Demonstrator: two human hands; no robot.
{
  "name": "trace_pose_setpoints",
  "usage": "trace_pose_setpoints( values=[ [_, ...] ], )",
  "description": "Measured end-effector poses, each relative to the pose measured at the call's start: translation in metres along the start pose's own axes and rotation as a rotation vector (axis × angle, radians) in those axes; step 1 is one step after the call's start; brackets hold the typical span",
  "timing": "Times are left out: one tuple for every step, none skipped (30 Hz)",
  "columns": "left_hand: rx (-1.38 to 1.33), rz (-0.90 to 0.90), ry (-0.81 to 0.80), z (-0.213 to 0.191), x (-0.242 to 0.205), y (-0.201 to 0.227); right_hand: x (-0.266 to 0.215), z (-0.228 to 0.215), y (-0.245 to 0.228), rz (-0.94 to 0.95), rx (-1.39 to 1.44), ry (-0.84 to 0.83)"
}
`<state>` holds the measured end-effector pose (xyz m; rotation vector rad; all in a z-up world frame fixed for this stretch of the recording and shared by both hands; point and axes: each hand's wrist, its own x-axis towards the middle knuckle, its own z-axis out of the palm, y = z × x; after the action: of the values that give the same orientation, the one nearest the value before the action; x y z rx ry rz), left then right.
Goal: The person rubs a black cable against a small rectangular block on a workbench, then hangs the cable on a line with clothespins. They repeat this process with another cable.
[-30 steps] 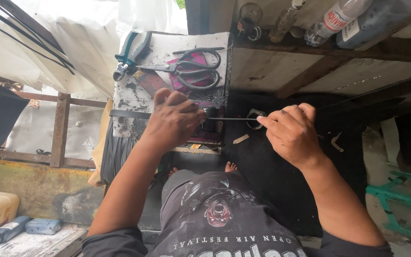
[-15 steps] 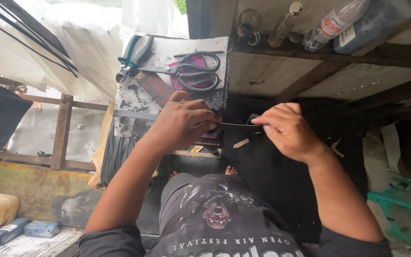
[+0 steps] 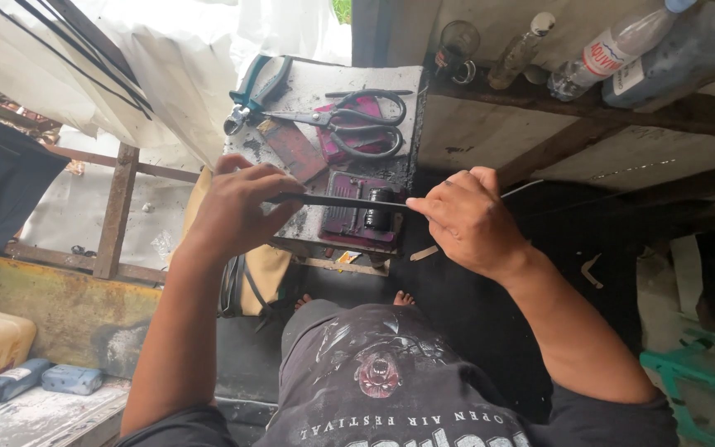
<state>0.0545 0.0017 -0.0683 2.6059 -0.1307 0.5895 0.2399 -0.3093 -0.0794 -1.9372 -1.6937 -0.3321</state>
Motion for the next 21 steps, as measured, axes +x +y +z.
trace_pose_setpoints(
  values=[
    [0.000, -0.005, 0.002, 0.000, -0.003, -0.002, 0.001, 0.004, -0.002, -0.003, 0.003, -0.003],
    [0.019, -0.017, 0.018, -0.001, -0.006, -0.003, 0.002, 0.008, -0.005, -0.033, -0.066, 0.009],
    [0.038, -0.028, 0.034, -0.001, -0.008, -0.004, 0.004, 0.011, -0.007, -0.062, -0.135, 0.023],
    [0.038, -0.032, 0.036, 0.001, -0.010, -0.005, 0.003, 0.015, -0.007, -0.065, -0.134, 0.020],
    [0.072, -0.024, 0.067, 0.002, -0.011, -0.006, 0.002, 0.020, -0.006, -0.090, -0.156, 0.039],
    [0.106, -0.015, 0.098, 0.004, -0.012, -0.007, 0.001, 0.024, -0.005, -0.115, -0.179, 0.059],
    [0.105, -0.018, 0.099, 0.004, -0.013, -0.006, 0.001, 0.025, -0.006, -0.116, -0.178, 0.057],
    [0.160, -0.010, 0.117, 0.004, -0.013, -0.004, 0.001, 0.026, -0.006, -0.118, -0.191, 0.061],
    [0.214, -0.003, 0.133, 0.005, -0.013, -0.002, 0.001, 0.027, -0.007, -0.118, -0.203, 0.065],
    [0.212, -0.005, 0.133, 0.008, -0.014, -0.003, 0.000, 0.027, -0.007, -0.118, -0.202, 0.062],
    [0.235, -0.001, 0.144, 0.010, -0.015, -0.004, 0.000, 0.027, -0.007, -0.113, -0.207, 0.062],
    [0.258, 0.004, 0.155, 0.012, -0.016, -0.004, -0.001, 0.027, -0.007, -0.108, -0.211, 0.061],
    [0.256, 0.005, 0.154, 0.015, -0.016, -0.006, -0.002, 0.025, -0.007, -0.106, -0.212, 0.061],
    [0.266, 0.018, 0.156, 0.018, -0.016, -0.007, -0.003, 0.024, -0.007, -0.101, -0.218, 0.060],
    [0.276, 0.033, 0.158, 0.021, -0.016, -0.008, -0.004, 0.022, -0.007, -0.094, -0.224, 0.060],
    [0.274, 0.034, 0.156, 0.020, -0.012, -0.004, -0.006, 0.020, -0.006, -0.092, -0.225, 0.060],
    [0.272, 0.055, 0.161, 0.020, -0.009, 0.000, -0.007, 0.018, -0.006, -0.088, -0.228, 0.067],
    [0.270, 0.075, 0.165, 0.019, -0.006, 0.004, -0.009, 0.016, -0.005, -0.084, -0.232, 0.075],
    [0.268, 0.079, 0.162, 0.023, -0.004, 0.005, -0.012, 0.014, -0.003, -0.079, -0.234, 0.075],
    [0.245, 0.088, 0.170, 0.026, -0.002, 0.005, -0.015, 0.012, -0.002, -0.081, -0.244, 0.072],
    [0.222, 0.097, 0.177, 0.029, -0.001, 0.006, -0.018, 0.009, 0.000, -0.084, -0.255, 0.069]
  ],
)
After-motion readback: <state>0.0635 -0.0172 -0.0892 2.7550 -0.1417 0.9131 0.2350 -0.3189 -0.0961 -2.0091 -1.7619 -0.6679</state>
